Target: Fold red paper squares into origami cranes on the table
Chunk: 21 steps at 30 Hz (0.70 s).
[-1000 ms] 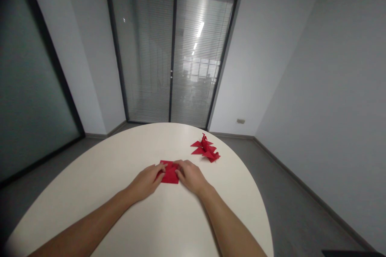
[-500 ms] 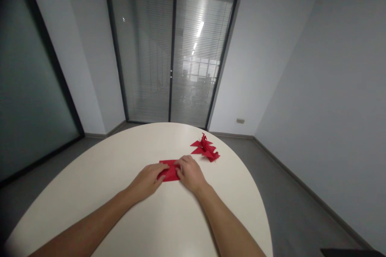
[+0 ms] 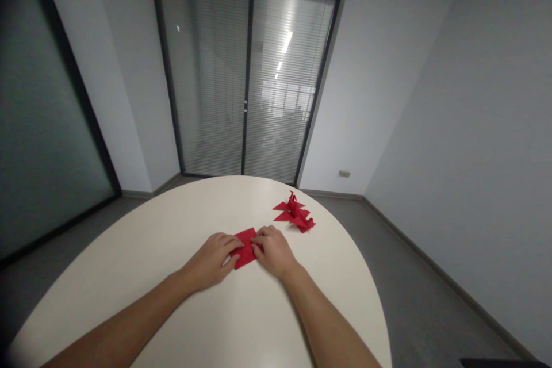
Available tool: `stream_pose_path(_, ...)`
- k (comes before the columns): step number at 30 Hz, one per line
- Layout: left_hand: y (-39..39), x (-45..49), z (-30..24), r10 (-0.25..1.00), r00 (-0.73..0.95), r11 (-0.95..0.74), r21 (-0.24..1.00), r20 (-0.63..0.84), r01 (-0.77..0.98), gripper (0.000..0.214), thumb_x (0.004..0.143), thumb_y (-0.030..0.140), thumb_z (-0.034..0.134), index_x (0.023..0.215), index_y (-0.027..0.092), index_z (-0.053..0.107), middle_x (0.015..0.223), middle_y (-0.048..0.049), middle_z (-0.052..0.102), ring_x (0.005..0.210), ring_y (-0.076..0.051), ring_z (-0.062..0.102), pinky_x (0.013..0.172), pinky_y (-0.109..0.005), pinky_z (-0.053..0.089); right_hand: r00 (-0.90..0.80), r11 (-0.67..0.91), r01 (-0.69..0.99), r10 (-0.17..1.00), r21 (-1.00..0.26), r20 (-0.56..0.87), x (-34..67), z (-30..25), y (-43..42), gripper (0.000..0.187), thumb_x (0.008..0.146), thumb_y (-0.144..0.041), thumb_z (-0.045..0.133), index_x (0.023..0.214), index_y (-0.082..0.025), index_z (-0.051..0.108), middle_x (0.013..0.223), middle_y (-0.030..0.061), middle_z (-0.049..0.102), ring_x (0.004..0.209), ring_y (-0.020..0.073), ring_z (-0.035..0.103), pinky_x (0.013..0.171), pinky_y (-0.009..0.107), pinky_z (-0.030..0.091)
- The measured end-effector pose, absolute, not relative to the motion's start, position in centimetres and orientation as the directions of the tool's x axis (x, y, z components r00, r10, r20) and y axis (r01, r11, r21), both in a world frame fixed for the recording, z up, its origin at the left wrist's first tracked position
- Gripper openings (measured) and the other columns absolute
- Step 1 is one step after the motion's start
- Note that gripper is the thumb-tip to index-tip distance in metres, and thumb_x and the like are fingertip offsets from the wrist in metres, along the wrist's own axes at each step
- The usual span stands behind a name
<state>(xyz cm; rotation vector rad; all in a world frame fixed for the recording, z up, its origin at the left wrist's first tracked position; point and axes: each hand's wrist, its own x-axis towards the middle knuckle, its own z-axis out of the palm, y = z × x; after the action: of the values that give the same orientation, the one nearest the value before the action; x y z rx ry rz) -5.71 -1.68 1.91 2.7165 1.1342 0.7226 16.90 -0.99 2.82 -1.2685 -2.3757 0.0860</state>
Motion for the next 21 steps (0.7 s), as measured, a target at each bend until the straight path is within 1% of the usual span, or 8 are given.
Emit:
stream_pose_path(4, -1.4, -5.8, 2.0, 0.700, 0.613, -0.711, 0.272, 0.366, 0.649, 0.021, 0.093, 0.017, 0.055, 0.109, 0.023, 0.068, 0.111, -0.0058, 0.070, 0.103, -0.025, 0.060, 0.098, -0.044, 0.045, -0.492, 0.578, 0.778, 0.804, -0.246, 0.334, 16.5, 3.2, -1.4, 0.018, 0.093, -0.026, 0.063, 0.103, -0.019, 0.076, 0.099, 0.0083, 0.067, 0.096, 0.0237, 0.057, 0.089, 0.036, 0.044)
stream_pose_path(6, -1.2, -5.8, 2.0, 0.701, 0.612, -0.710, 0.277, 0.365, 0.647, 0.021, 0.093, 0.017, 0.055, 0.108, 0.023, 0.068, 0.111, -0.0059, 0.070, 0.104, -0.025, 0.060, 0.099, -0.044, 0.045, -0.497, 0.578, 0.777, 0.807, -0.251, 0.319, 16.3, 3.3, -1.6, 0.021, 0.093, -0.031, 0.064, 0.107, -0.019, 0.074, 0.103, 0.0095, 0.066, 0.098, 0.0247, 0.056, 0.091, 0.038, 0.044)
stream_pose_path(8, -1.1, -5.9, 1.9, 0.696, 0.613, -0.716, 0.295, 0.375, 0.633, 0.022, 0.092, 0.017, 0.057, 0.109, 0.024, 0.068, 0.112, -0.0060, 0.069, 0.106, -0.025, 0.060, 0.101, -0.044, 0.045, -0.500, 0.574, 0.777, 0.812, -0.258, 0.300, 16.1, 3.3, -1.7, 0.029, 0.092, -0.035, 0.065, 0.115, -0.019, 0.072, 0.109, 0.0110, 0.065, 0.102, 0.0261, 0.056, 0.094, 0.039, 0.044)
stream_pose_path(10, -0.9, -5.9, 1.7, 0.690, 0.614, -0.723, 0.325, 0.383, 0.609, 0.024, 0.090, 0.017, 0.058, 0.112, 0.024, 0.068, 0.116, -0.0063, 0.069, 0.110, -0.025, 0.059, 0.103, -0.043, 0.045, -0.500, 0.565, 0.783, 0.820, -0.261, 0.278, 16.0, 3.2, -1.9, 0.041, 0.090, -0.042, 0.067, 0.124, -0.019, 0.068, 0.118, 0.0129, 0.063, 0.108, 0.0287, 0.054, 0.098, 0.042, 0.043)
stream_pose_path(14, -0.8, -6.0, 1.4, 0.709, 0.601, -0.705, 0.354, 0.368, 0.615, 0.030, 0.089, 0.018, 0.059, 0.118, 0.023, 0.066, 0.125, -0.0078, 0.066, 0.117, -0.025, 0.058, 0.106, -0.042, 0.044, -0.488, 0.535, 0.800, 0.843, -0.270, 0.223, 15.7, 2.7, -2.3, 0.065, 0.089, -0.055, 0.065, 0.140, -0.016, 0.056, 0.137, 0.0178, 0.054, 0.122, 0.0346, 0.049, 0.105, 0.049, 0.040)
stream_pose_path(16, -0.9, -6.0, 1.6, 0.719, 0.595, -0.694, 0.327, 0.360, 0.641, 0.031, 0.088, 0.020, 0.061, 0.118, 0.023, 0.067, 0.124, -0.0082, 0.067, 0.117, -0.027, 0.058, 0.105, -0.043, 0.044, -0.486, 0.526, 0.805, 0.850, -0.276, 0.202, 15.6, 2.6, -2.5, 0.071, 0.090, -0.057, 0.062, 0.146, -0.015, 0.051, 0.144, 0.0198, 0.049, 0.128, 0.0366, 0.046, 0.108, 0.051, 0.038)
stream_pose_path(18, -1.1, -6.0, 2.0, 0.725, 0.592, -0.685, 0.281, 0.351, 0.672, 0.030, 0.087, 0.023, 0.062, 0.116, 0.023, 0.068, 0.119, -0.0086, 0.067, 0.112, -0.028, 0.059, 0.102, -0.044, 0.045, -0.497, 0.533, 0.798, 0.846, -0.281, 0.193, 15.7, 2.7, -2.5, 0.073, 0.091, -0.058, 0.059, 0.148, -0.015, 0.048, 0.148, 0.0203, 0.046, 0.131, 0.0370, 0.044, 0.110, 0.052, 0.036)
stream_pose_path(21, -1.4, -5.8, 2.7, 0.750, 0.571, -0.648, 0.202, 0.333, 0.734, 0.023, 0.088, 0.029, 0.062, 0.109, 0.022, 0.069, 0.109, -0.0104, 0.068, 0.103, -0.030, 0.061, 0.096, -0.047, 0.046, -0.540, 0.578, 0.762, 0.816, -0.292, 0.207, 15.9, 3.1, -2.4, 0.069, 0.092, -0.057, 0.060, 0.147, -0.017, 0.051, 0.146, 0.0187, 0.049, 0.130, 0.0346, 0.045, 0.110, 0.051, 0.037)
